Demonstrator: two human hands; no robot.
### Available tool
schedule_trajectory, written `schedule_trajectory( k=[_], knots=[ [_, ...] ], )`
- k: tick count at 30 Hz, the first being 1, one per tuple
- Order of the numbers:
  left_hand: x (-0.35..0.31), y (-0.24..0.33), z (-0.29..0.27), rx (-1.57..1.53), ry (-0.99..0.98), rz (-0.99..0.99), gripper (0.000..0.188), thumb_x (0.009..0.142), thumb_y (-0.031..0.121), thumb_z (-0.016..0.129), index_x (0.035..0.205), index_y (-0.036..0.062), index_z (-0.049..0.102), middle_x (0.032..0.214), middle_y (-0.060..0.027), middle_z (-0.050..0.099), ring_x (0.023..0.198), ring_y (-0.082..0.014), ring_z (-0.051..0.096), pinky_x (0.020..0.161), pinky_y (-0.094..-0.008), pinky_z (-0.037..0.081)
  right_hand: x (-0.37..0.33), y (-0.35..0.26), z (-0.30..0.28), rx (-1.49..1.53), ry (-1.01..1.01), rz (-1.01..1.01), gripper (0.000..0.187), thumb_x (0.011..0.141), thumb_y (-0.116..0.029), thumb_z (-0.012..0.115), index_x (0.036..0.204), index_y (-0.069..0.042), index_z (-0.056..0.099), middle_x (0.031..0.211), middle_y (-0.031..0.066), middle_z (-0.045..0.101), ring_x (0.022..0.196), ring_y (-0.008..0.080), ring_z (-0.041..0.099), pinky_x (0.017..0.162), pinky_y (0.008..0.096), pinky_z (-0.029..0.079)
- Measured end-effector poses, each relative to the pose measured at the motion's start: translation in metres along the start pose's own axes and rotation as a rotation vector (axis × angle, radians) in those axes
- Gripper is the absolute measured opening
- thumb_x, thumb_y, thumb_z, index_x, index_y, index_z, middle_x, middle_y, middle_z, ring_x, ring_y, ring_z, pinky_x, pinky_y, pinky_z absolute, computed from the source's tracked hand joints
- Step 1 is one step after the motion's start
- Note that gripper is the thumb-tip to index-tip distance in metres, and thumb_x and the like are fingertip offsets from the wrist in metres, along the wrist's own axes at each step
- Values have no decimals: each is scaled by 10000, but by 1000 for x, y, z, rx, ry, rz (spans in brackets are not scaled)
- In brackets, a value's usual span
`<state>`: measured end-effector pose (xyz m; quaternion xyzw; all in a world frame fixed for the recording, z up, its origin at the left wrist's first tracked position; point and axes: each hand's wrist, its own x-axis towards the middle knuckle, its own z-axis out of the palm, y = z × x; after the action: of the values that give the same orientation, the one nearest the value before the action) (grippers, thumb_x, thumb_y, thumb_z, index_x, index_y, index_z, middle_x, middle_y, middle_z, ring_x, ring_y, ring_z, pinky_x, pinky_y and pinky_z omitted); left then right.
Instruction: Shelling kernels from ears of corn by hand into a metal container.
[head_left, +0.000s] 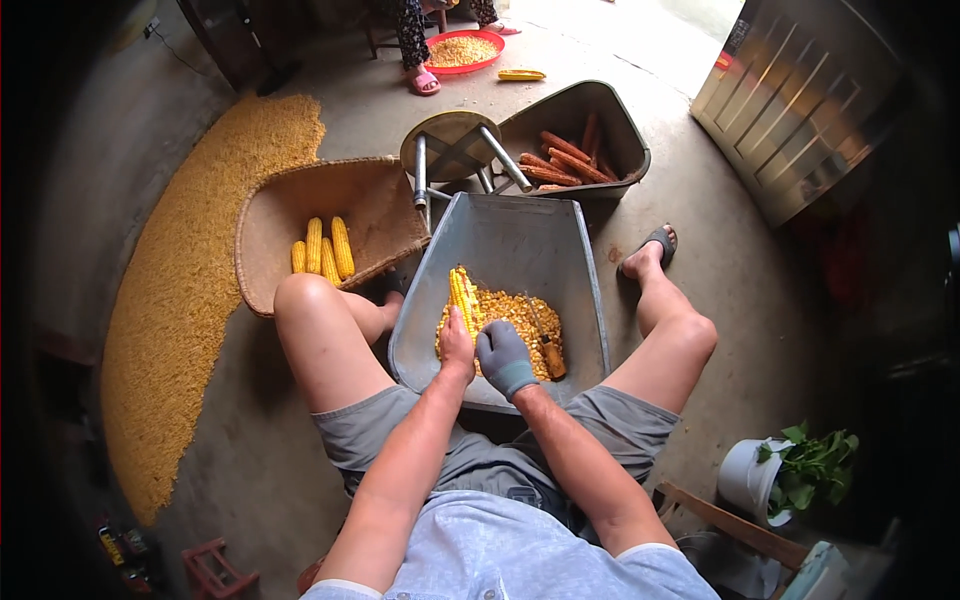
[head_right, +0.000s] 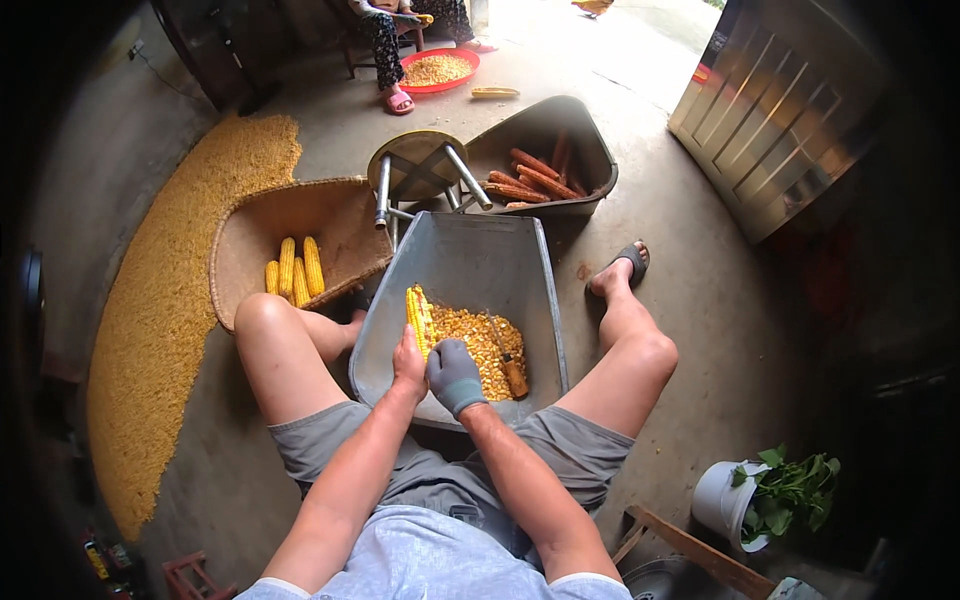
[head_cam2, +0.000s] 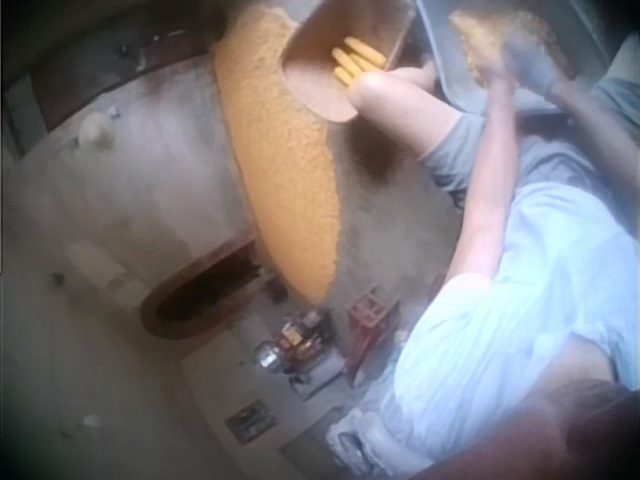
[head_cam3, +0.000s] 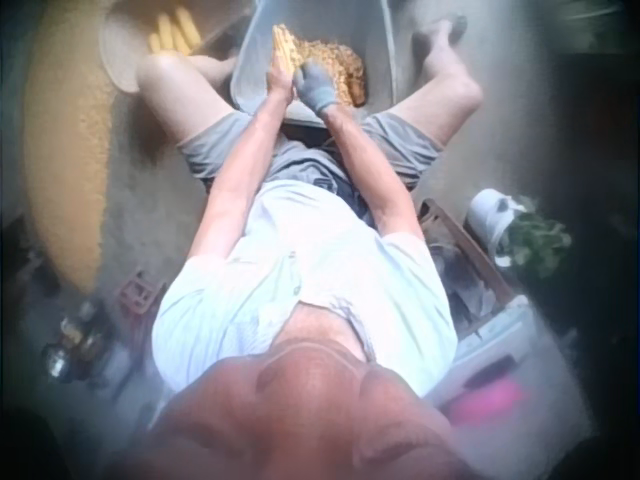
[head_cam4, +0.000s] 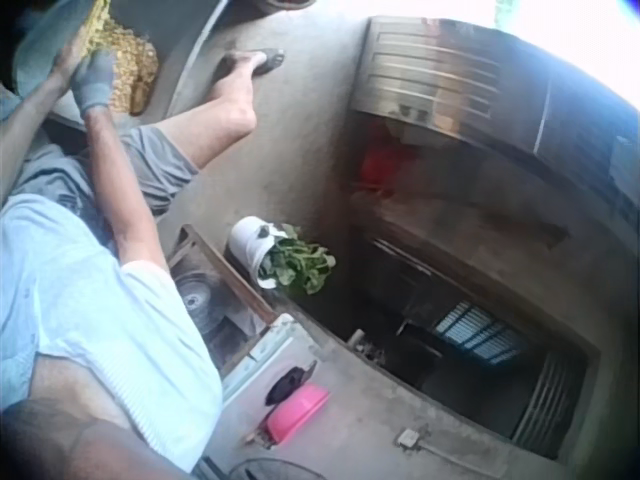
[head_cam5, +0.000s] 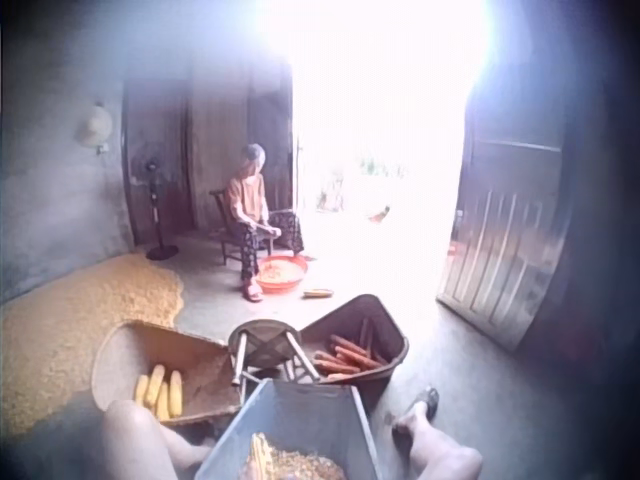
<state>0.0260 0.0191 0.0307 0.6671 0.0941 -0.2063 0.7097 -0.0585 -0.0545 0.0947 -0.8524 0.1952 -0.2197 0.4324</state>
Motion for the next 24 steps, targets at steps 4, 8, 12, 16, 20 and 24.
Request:
schedule_trajectory(
  k=[4,8,12,16,20,24],
  knots=[
    [-38,35,33,-260,-113,-189,564,979,469,358,1252,1,515,1104,-103,599,974,-213,580,886,-323,446,9,13,-20,146,130,149,194,815,-154,601,963,-29,599,943,155,579,807,305,601,744,375,504],
    [-42,20,29,-172,-176,-187,492,994,435,351,1252,41,494,1088,-73,592,962,-177,592,843,-326,493,26,21,-34,126,151,-79,289,793,-196,616,1055,-74,605,1021,172,590,848,307,602,758,363,506],
    [-55,20,18,-149,-316,-193,438,997,428,344,1165,61,516,908,-80,615,731,-178,615,626,-321,521,37,28,-41,294,2,258,193,841,-165,582,1003,-70,624,771,72,627,689,141,579,662,285,487],
    [-94,57,29,-36,-496,-268,393,998,421,338,1028,72,516,740,-101,597,532,-168,571,443,-299,468,45,71,-42,410,290,302,168,872,-146,563,978,-38,636,761,18,623,620,76,538,575,242,466],
    [-87,46,12,35,-521,-125,380,1003,384,350,1087,54,517,812,-78,596,611,-159,596,506,-286,497,47,47,-53,820,226,570,224,904,-234,561,976,-37,639,731,13,606,574,66,547,491,232,445],
    [-79,33,9,205,-441,165,395,1002,328,393,1022,-24,572,880,-59,577,788,-143,523,729,-281,443,46,30,-64,646,17,605,270,891,-282,583,903,-20,648,629,3,573,500,84,536,461,247,432]
  ],
)
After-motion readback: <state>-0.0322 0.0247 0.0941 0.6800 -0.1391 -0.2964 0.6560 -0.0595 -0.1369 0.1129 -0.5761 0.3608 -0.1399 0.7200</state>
